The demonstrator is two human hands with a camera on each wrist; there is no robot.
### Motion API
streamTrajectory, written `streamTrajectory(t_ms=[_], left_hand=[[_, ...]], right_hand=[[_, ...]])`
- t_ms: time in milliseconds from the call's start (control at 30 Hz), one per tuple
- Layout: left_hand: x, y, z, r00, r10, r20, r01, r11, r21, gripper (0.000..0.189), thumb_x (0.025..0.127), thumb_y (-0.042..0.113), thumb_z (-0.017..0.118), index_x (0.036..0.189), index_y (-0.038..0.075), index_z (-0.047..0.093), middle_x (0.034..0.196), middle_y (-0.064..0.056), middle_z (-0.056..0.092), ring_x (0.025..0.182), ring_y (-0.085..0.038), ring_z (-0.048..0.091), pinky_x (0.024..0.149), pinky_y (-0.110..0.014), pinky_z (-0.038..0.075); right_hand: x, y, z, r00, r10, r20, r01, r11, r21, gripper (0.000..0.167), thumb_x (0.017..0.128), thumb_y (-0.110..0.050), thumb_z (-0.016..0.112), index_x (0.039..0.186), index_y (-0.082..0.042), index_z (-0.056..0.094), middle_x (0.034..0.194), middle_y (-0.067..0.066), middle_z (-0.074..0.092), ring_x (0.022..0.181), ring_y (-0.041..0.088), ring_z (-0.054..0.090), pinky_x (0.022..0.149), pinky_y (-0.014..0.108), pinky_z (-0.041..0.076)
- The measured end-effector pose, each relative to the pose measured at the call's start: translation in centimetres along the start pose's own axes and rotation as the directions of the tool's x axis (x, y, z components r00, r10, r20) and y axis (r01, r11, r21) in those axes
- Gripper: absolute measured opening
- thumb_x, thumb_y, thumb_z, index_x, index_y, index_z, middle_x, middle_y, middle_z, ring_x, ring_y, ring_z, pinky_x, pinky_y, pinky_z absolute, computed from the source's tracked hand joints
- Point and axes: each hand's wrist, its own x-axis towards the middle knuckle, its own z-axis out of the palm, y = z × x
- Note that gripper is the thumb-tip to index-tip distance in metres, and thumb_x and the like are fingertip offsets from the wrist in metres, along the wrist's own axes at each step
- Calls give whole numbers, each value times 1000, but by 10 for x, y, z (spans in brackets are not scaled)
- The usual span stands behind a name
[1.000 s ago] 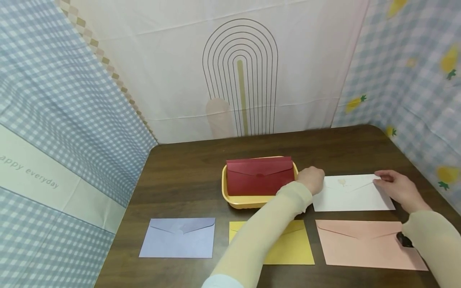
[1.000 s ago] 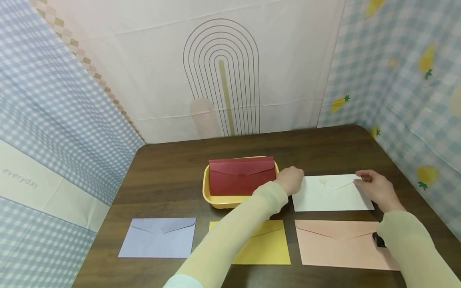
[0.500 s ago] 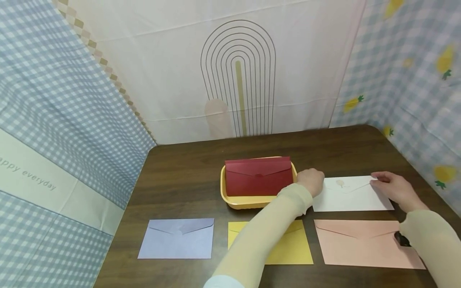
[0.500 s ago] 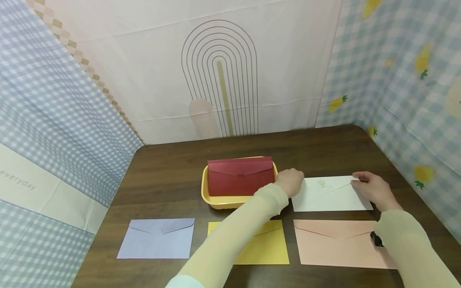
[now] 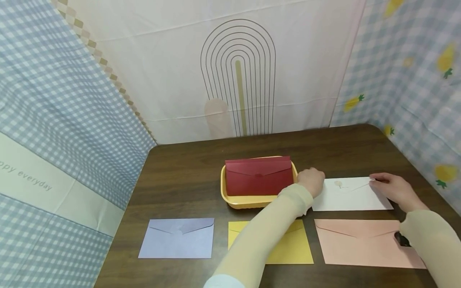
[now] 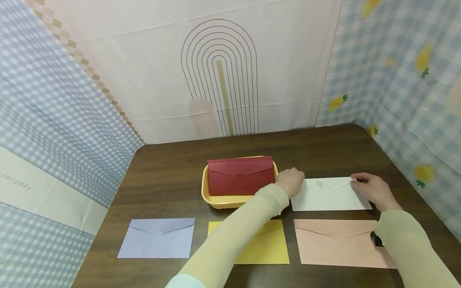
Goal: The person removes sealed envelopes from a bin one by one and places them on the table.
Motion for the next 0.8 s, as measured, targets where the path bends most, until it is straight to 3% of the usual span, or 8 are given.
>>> streamTrajectory(t_ms=[233,500,800], left_hand=[[1,-1,1,1000,-14,6,14,1000,-14,24,98,34,63,121,35,71,111,8,66,86,-9,61,71,-29,56],[-3,-7,-5,1000,11,-11,-12,997,-75,25,100,33,60,122,34,70,116,8,64,86,-8,60,70,-28,55],[-4,-22,-31,995,57,-86,-68,989,-131,29,95,33,67,123,30,68,116,9,63,88,-7,61,67,-27,53]], right_hand=[[0,-1,1,1000,-21,13,21,1000,10,67,106,-42,44,142,15,38,139,44,37,121,59,41,91,68,41],[3,-1,-2,1000,3,17,-3,1000,24,69,106,-43,43,142,15,35,140,44,34,122,61,38,92,71,38],[9,-10,-19,994,13,-112,-14,1000,-6,61,107,-39,42,141,11,40,141,43,34,122,63,35,90,71,36]])
